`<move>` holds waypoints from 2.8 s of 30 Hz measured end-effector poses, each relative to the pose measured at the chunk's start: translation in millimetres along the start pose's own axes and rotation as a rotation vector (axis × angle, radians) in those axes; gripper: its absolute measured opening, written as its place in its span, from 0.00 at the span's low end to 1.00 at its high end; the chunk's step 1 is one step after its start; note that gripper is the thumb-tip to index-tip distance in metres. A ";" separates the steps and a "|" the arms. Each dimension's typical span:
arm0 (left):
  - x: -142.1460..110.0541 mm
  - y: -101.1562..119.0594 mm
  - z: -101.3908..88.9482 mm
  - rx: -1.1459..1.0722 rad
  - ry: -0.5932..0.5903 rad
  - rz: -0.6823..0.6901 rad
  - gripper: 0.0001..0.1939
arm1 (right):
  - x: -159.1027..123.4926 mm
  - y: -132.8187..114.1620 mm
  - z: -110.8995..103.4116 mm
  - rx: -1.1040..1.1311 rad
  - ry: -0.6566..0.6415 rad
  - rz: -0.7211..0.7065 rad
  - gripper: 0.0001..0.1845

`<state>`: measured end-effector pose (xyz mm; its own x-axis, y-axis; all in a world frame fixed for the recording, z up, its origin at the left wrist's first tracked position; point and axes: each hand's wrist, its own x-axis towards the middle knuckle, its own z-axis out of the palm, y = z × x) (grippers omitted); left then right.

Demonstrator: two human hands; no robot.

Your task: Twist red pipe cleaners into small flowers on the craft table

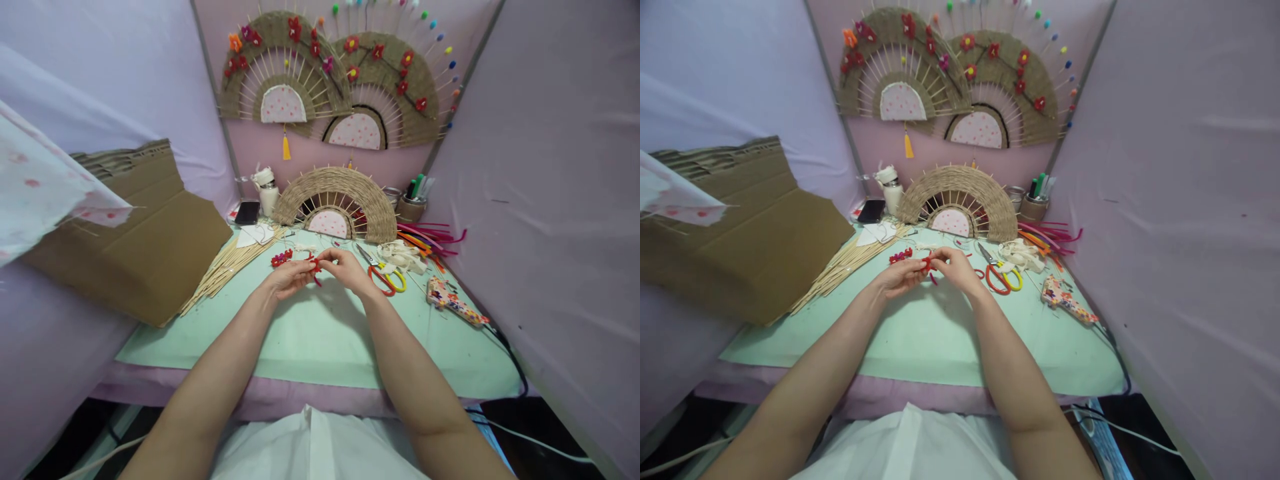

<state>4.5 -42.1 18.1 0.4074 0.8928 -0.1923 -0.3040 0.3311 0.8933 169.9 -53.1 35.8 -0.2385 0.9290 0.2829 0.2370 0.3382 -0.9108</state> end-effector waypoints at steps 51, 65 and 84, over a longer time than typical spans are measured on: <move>6.2 -14.2 10.0 0.836 0.548 0.712 0.04 | -0.3 17.3 26.3 -0.525 0.217 -0.224 0.07; 5.8 -0.8 5.5 -0.121 0.249 0.157 0.03 | 5.7 19.7 9.1 -0.138 0.187 -0.131 0.12; -2.1 2.6 6.7 0.277 0.052 0.479 0.08 | -0.8 11.5 -10.2 0.959 -0.438 0.620 0.12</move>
<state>8.7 -45.1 23.6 0.2343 0.9400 0.2482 -0.2042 -0.2020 0.9579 182.4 -48.5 28.2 -0.6729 0.7018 -0.2341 -0.3230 -0.5633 -0.7605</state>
